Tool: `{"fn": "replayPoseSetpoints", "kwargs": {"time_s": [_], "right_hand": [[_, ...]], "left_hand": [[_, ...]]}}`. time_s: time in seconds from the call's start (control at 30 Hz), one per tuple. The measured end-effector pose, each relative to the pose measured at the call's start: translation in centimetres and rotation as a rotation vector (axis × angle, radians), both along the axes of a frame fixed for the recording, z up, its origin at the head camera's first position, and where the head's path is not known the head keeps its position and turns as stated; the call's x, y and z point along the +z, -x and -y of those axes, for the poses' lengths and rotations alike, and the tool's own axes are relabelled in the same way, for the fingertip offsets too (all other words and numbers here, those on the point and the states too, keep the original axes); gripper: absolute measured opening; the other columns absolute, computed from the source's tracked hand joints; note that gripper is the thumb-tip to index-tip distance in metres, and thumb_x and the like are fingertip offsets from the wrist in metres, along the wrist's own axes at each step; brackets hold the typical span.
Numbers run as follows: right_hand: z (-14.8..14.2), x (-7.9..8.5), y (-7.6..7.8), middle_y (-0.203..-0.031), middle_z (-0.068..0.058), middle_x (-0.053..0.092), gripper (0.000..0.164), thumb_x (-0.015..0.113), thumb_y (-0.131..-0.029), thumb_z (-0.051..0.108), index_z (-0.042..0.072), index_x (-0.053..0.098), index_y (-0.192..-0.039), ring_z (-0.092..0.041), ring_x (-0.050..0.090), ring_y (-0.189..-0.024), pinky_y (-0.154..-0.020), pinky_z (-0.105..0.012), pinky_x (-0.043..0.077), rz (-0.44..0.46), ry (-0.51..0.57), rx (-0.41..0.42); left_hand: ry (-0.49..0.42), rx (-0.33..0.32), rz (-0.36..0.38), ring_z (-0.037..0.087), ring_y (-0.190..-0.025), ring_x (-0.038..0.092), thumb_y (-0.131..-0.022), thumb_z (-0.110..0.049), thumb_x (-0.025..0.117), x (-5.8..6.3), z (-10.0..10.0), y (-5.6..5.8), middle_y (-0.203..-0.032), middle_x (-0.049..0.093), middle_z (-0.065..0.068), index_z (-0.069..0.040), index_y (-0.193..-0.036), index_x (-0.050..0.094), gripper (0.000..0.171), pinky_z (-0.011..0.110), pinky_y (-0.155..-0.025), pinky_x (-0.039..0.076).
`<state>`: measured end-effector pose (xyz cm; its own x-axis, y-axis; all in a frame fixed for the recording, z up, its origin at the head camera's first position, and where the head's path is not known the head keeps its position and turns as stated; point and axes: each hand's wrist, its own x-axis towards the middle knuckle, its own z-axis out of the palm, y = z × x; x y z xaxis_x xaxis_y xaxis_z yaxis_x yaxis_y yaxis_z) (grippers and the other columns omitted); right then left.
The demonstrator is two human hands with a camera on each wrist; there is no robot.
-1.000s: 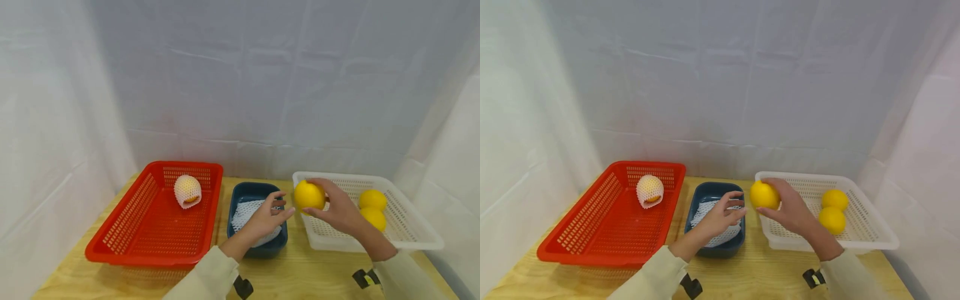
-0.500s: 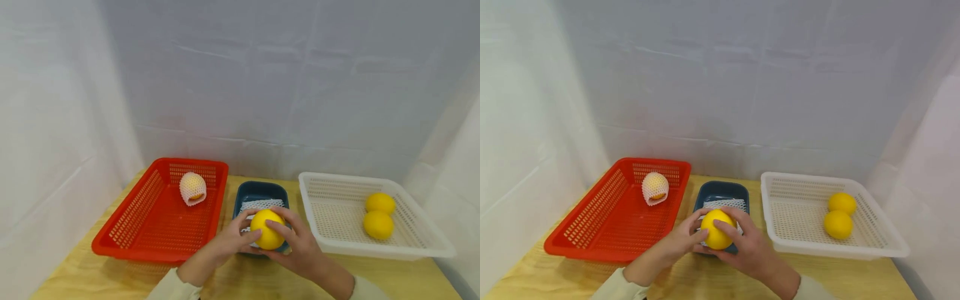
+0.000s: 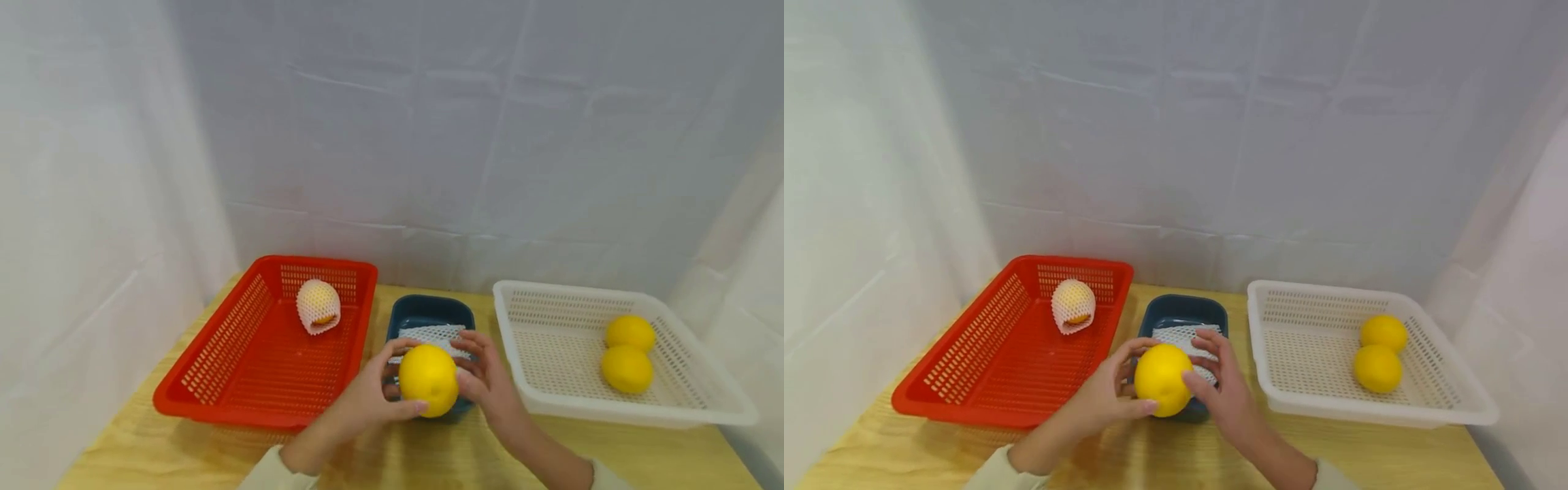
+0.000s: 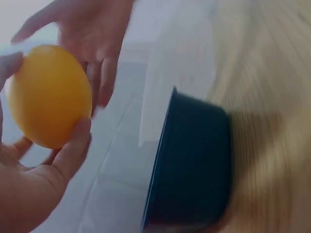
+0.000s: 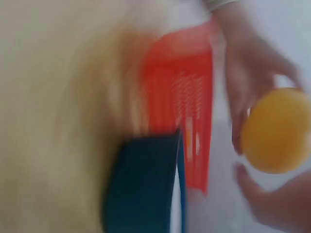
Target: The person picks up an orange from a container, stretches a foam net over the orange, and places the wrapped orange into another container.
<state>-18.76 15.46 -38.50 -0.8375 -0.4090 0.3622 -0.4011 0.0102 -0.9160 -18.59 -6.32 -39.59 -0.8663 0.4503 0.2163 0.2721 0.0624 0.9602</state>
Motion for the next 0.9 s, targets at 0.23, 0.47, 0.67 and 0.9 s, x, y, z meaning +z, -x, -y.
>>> {"fn": "replayPoseSetpoints", "kwargs": {"time_s": [0.23,0.47,0.67,0.9], "right_hand": [[0.0,0.3,-0.2,-0.135,-0.019,0.046,0.052,0.052,-0.098,0.026,0.006,0.026,-0.138,-0.027,0.057,-0.108,-0.092,-0.051,0.05,0.655,0.069,0.177],[-0.3,-0.8,-0.3,-0.127,-0.016,0.05,0.05,0.057,-0.095,0.016,0.007,0.028,-0.135,-0.027,0.06,-0.103,-0.088,-0.043,0.053,0.599,0.06,0.203],[0.2,-2.1,-1.5,-0.131,-0.019,0.047,0.066,0.077,-0.082,0.011,0.002,0.036,-0.134,-0.022,0.059,-0.105,-0.079,-0.031,0.056,0.024,-0.099,-0.039],[0.6,-4.3,-1.9,-0.12,-0.017,0.048,0.08,0.086,-0.064,0.001,-0.01,0.039,-0.128,-0.016,0.055,-0.105,-0.065,-0.028,0.058,-0.59,-0.057,-0.057]], "left_hand": [[0.331,0.053,-0.705,0.022,-0.111,0.054,-0.067,-0.025,0.09,-0.7,0.6,0.1,-0.134,0.042,0.007,-0.017,-0.135,0.047,0.081,0.032,-0.092,0.052],[0.332,-0.046,-0.623,0.025,-0.12,0.049,-0.075,-0.031,0.085,-1.2,0.5,0.1,-0.142,0.035,0.011,-0.019,-0.142,0.036,0.083,0.031,-0.097,0.048],[0.055,-0.078,-0.069,0.032,-0.132,0.042,-0.089,-0.038,0.07,-1.0,0.8,-0.7,-0.149,0.032,0.011,-0.027,-0.149,0.026,0.075,0.031,-0.092,0.051],[0.015,-0.068,0.017,0.025,-0.104,0.06,-0.086,-0.025,0.076,-1.5,0.5,-1.8,-0.134,0.05,0.01,-0.015,-0.136,0.044,0.06,0.028,-0.085,0.054]]}}
